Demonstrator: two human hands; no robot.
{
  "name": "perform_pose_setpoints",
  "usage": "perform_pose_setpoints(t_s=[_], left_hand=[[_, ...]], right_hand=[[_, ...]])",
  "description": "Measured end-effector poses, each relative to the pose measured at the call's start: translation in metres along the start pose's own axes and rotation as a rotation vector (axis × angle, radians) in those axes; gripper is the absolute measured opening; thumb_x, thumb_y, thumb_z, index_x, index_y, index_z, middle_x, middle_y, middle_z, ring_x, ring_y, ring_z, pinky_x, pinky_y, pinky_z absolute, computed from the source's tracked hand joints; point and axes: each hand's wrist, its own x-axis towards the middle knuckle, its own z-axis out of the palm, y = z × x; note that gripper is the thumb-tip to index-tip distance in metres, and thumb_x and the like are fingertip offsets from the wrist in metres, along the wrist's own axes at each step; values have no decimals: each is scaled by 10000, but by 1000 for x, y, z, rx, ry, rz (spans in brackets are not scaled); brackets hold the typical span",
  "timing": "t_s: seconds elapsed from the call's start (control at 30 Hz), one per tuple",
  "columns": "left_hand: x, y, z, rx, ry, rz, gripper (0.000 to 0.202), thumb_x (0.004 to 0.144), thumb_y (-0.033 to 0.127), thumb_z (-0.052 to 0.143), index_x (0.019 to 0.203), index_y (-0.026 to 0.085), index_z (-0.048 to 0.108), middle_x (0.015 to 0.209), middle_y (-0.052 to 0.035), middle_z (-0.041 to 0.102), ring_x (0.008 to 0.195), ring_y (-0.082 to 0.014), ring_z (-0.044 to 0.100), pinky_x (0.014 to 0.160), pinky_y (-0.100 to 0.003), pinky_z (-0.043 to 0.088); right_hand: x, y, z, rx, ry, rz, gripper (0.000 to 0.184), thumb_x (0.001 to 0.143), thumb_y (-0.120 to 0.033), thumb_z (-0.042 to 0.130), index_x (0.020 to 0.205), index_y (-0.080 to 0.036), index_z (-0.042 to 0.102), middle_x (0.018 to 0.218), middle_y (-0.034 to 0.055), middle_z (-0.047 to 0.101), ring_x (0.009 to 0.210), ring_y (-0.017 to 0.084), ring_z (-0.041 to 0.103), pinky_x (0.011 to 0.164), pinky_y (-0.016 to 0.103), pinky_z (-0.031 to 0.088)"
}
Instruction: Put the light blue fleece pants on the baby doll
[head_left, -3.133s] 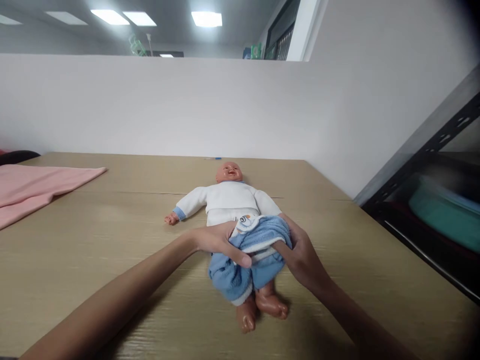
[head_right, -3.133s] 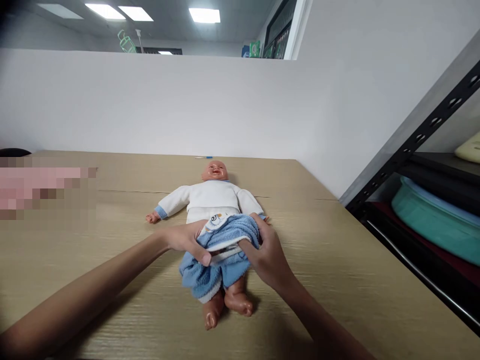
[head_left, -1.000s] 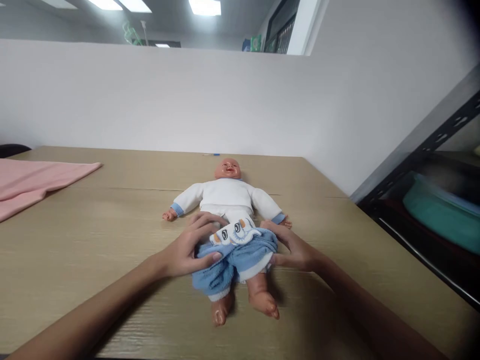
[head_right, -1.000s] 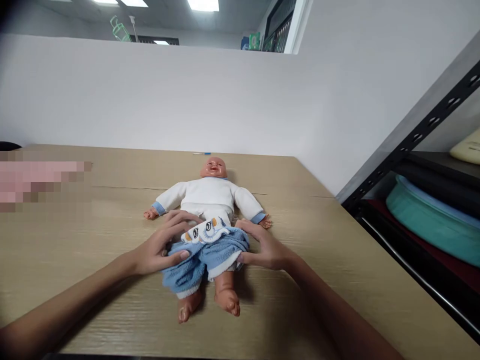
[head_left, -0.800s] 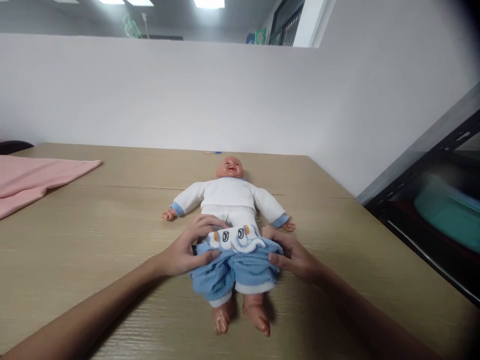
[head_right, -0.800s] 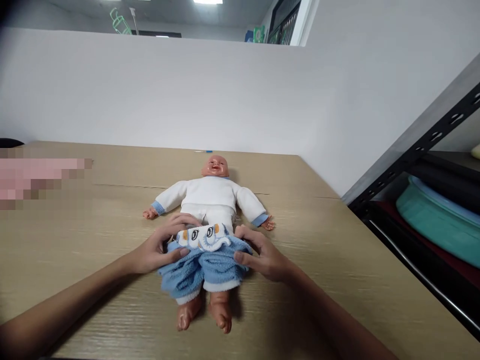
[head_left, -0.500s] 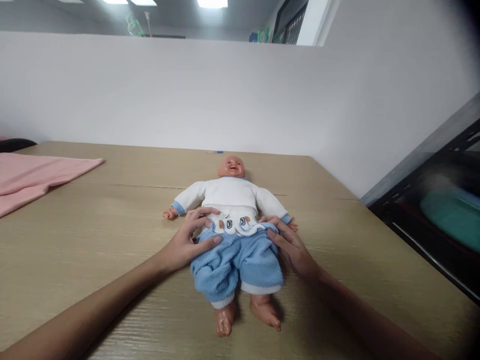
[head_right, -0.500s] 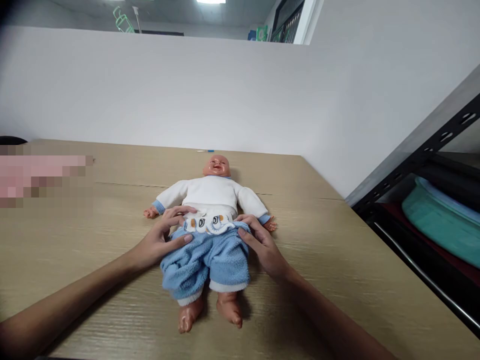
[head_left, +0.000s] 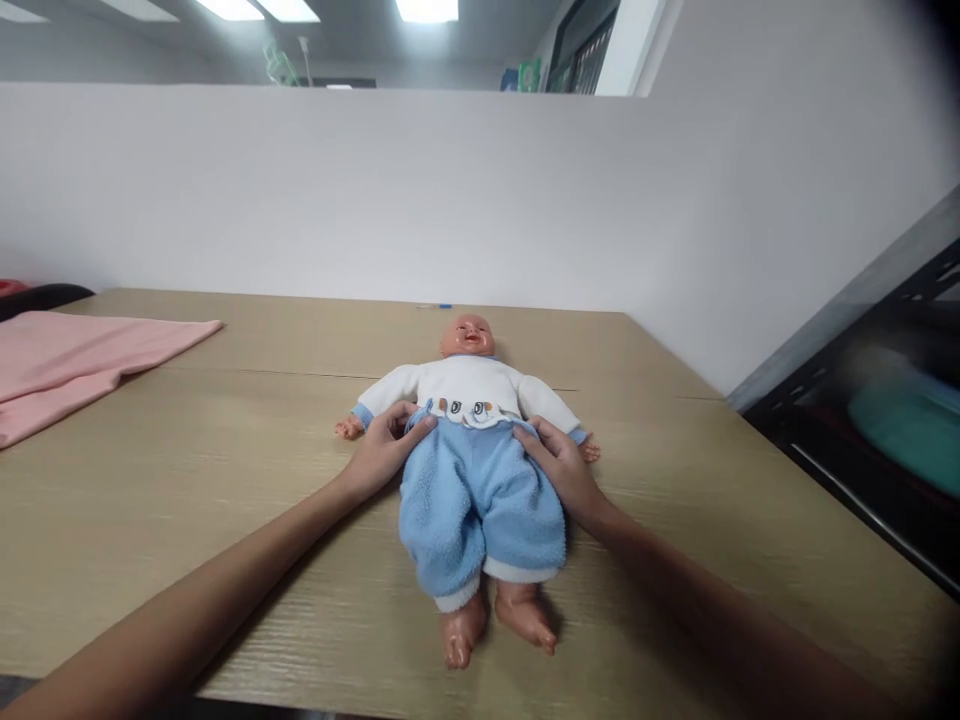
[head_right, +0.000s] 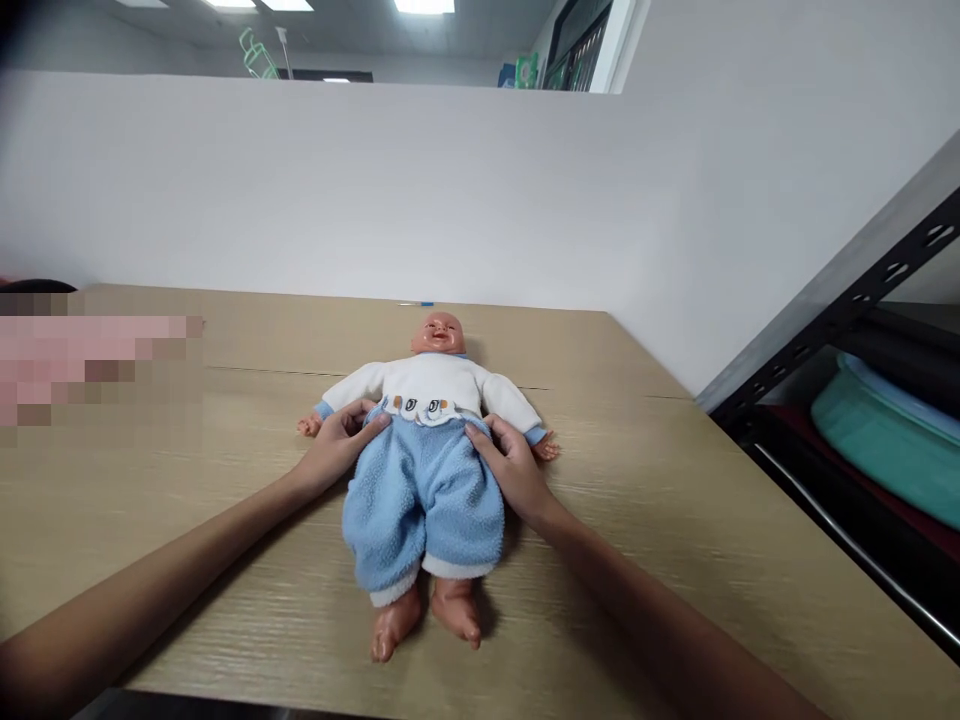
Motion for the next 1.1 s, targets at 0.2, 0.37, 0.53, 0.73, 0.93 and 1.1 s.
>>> perform_pose_setpoints(t_s=[0.2, 0.37, 0.53, 0.73, 0.93, 1.1], left_hand=[[-20, 3, -11, 55, -130, -4, 325, 982, 534, 648, 1027, 214, 607, 956, 5, 570, 933, -205, 537, 857, -308, 447], [-15, -1, -4, -104, -35, -97, 404, 981, 612, 649, 1054, 222, 575, 947, 5, 564, 897, -196, 524, 827, -296, 450], [-13, -4, -11, -16, -13, -49, 397, 980, 595, 678, 1105, 221, 628, 1012, -21, 609, 978, -228, 547, 869, -320, 445], [1, 5, -11, 321, 45, 179, 299, 1063, 533, 573, 1077, 235, 579, 1040, -14, 598, 1011, -223, 537, 951, -337, 415], [24, 2, -8, 21, -46, 5, 435, 1016, 637, 599, 1141, 222, 571, 1010, -6, 620, 921, -208, 571, 850, -311, 457], [11, -5, -25, 92, -115, -71, 267, 971, 494, 595, 975, 230, 636, 1028, -35, 677, 1025, -275, 599, 942, -377, 469]], right_hand=[[-17, -2, -1, 279, 26, 309, 368, 832, -541, 793, 1057, -252, 758, 1004, 38, 795, 978, 287, 735, 866, 393, 607], [-18, -2, -2, 379, 22, 380, 384, 847, -526, 806, 1145, -284, 778, 1136, 35, 817, 1083, 285, 756, 990, 426, 610], [-17, -2, -6, 105, 4, 133, 310, 864, -531, 818, 900, -257, 678, 874, -13, 681, 867, 220, 633, 851, 326, 539], [-5, -17, -3, -199, 80, -178, 255, 1030, -508, 607, 968, -261, 616, 872, -7, 562, 857, 220, 537, 828, 328, 451], [24, -16, 2, -286, 63, -153, 287, 989, -537, 652, 946, -253, 643, 885, -3, 648, 893, 238, 593, 894, 345, 456], [14, 3, -2, -72, 156, 46, 272, 836, -500, 734, 739, -258, 656, 826, 29, 696, 901, 280, 635, 932, 410, 509]])
